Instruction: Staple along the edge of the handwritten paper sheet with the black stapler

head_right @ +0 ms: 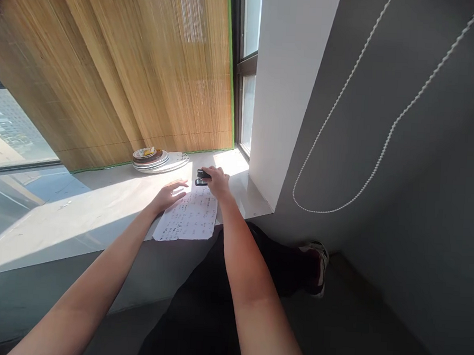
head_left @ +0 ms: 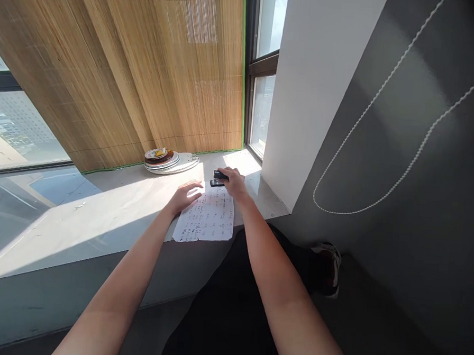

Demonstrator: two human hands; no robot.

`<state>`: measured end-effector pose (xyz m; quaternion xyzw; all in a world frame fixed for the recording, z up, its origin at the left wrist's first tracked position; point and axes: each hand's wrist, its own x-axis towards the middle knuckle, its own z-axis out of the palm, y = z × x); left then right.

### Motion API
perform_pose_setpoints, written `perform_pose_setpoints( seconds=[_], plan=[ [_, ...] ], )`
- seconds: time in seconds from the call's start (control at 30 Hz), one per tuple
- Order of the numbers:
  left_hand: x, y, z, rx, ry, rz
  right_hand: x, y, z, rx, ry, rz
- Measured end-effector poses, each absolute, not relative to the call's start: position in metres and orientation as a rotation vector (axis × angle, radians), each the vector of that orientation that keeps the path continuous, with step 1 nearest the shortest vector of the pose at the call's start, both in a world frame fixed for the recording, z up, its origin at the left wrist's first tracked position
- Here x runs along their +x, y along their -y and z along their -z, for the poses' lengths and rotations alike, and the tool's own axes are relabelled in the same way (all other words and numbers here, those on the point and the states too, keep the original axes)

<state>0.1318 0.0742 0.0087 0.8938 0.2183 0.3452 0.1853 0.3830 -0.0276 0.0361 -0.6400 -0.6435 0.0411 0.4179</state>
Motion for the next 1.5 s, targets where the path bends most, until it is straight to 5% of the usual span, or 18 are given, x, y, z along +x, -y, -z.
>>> perform_pose_setpoints(
  seconds=[0.23,0.73,1.5],
  plan=[
    [0.134,-0.071,-0.002,2.629,-0.789,-0.968,0.416,0.037,-0.031,-1.96,1.41,-0.127],
    [0.144,-0.058,-0.01,2.892,-0.559,-0.312,0.403,0.023,-0.022,-1.766,1.698,-0.254],
    [0.145,-0.053,-0.006,2.837,-0.528,-0.254,0.392,0.023,-0.022,-1.792,1.754,-0.197]
  ],
)
